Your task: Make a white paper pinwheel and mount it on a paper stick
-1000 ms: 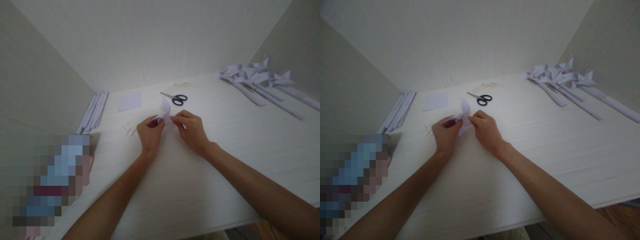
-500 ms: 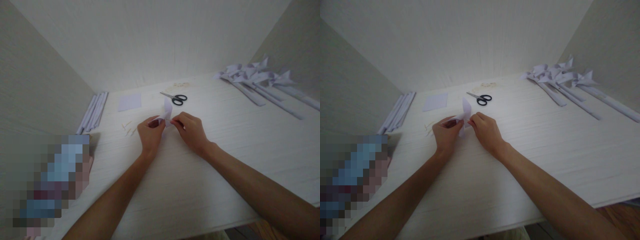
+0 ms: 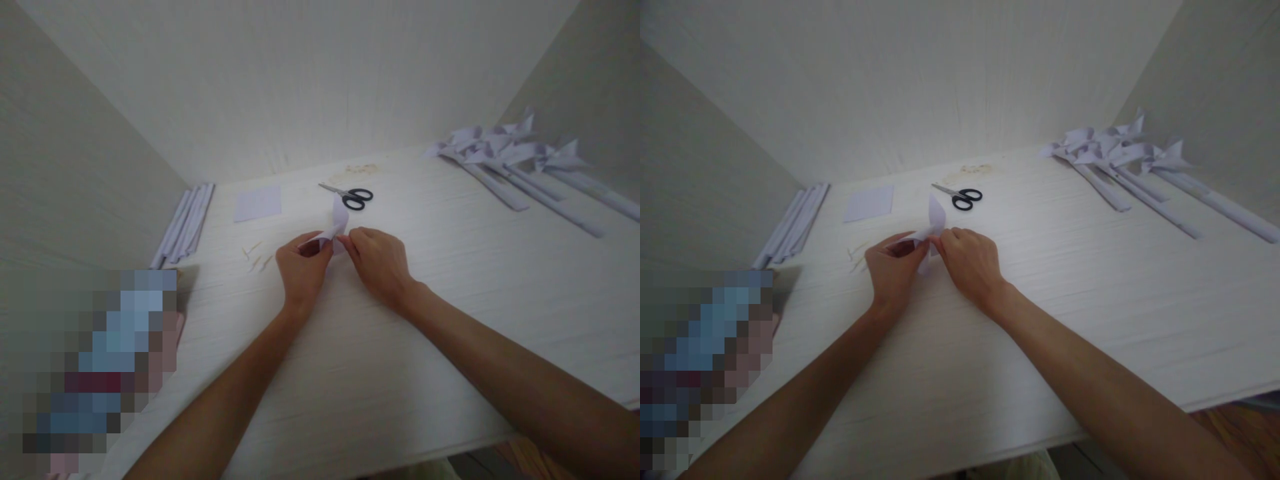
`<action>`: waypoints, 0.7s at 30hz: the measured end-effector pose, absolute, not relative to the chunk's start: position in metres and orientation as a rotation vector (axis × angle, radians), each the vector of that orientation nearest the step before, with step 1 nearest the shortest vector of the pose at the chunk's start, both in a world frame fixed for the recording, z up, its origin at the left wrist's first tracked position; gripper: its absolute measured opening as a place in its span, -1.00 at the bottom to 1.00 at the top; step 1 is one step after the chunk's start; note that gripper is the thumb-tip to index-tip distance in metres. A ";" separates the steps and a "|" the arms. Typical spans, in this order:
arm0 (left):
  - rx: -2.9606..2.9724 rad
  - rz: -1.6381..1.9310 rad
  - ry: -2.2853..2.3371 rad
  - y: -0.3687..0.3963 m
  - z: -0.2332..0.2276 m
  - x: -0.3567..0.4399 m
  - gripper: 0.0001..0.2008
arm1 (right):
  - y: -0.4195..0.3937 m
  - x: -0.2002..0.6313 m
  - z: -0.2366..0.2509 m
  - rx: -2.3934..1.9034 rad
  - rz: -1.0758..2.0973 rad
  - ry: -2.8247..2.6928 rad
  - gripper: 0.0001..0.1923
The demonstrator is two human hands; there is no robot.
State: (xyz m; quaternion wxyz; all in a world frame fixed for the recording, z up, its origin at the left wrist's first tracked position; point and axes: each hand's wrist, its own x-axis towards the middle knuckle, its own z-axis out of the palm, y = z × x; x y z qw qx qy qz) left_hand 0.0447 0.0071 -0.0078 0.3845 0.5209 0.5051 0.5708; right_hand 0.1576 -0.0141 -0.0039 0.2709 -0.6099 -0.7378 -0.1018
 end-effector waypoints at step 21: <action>1.301 1.439 1.312 0.009 -0.008 0.044 -0.87 | -0.014 0.157 -0.001 -1.791 -0.213 -2.008 -0.61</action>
